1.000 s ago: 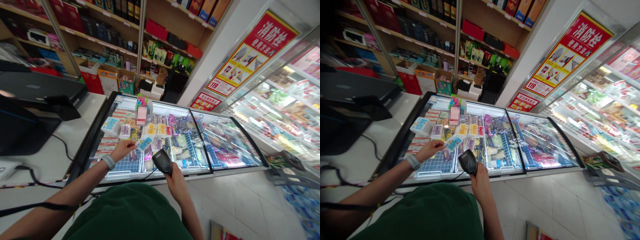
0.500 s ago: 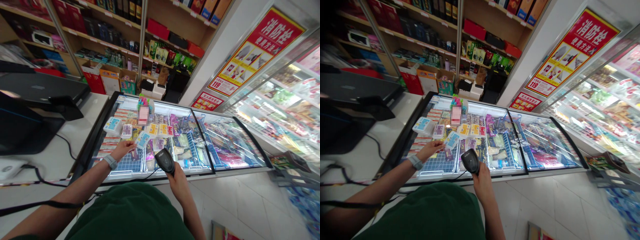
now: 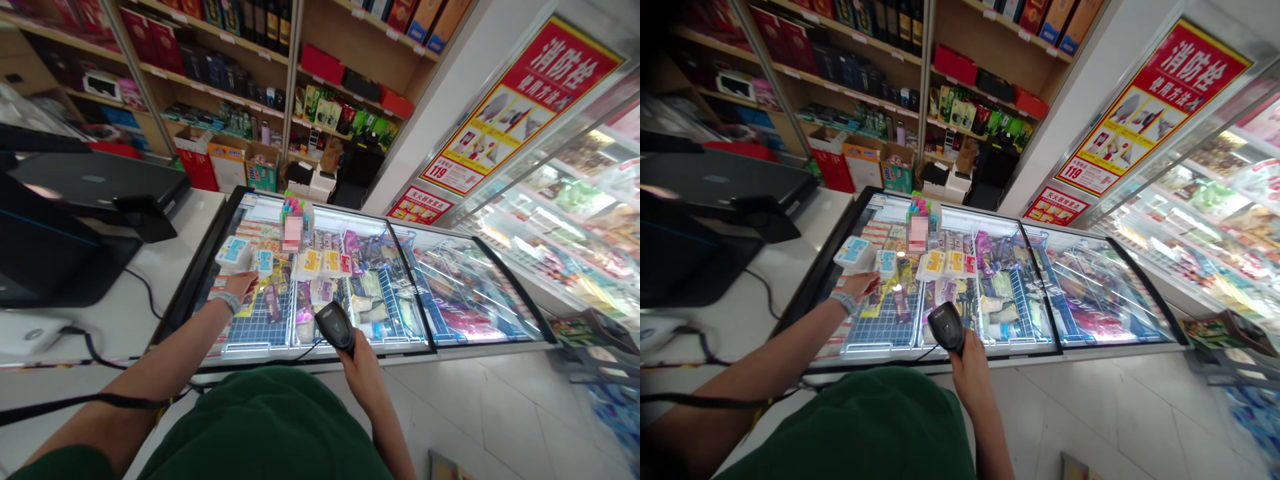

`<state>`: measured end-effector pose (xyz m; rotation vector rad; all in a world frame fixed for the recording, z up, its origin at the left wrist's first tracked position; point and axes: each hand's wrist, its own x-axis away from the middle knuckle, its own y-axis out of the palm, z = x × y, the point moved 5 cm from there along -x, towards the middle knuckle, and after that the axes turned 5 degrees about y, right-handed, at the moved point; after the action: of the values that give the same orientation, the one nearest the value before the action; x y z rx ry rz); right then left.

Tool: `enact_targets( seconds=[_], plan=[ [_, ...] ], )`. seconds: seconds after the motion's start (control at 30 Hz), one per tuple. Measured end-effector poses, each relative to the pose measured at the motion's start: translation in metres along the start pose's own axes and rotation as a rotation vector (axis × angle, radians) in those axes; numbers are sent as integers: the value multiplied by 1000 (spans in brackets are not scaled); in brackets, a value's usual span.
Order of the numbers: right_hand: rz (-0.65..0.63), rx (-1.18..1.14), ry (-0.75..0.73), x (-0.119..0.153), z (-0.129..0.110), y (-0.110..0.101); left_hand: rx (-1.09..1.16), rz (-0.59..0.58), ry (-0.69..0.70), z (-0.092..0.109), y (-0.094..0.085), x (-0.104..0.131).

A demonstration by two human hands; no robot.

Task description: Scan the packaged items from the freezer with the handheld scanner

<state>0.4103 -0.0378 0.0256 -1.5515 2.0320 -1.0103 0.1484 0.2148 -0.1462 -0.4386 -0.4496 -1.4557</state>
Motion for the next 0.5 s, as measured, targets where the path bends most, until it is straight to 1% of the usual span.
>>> enact_targets(
  seconds=[0.17, 0.5],
  plan=[
    [-7, 13, 14, 1, 3, 1, -29, 20, -81, -4, 2, -7],
    [-23, 15, 27, 0, 5, 5, -77, 94, -104, -9, -5, -15]
  ],
)
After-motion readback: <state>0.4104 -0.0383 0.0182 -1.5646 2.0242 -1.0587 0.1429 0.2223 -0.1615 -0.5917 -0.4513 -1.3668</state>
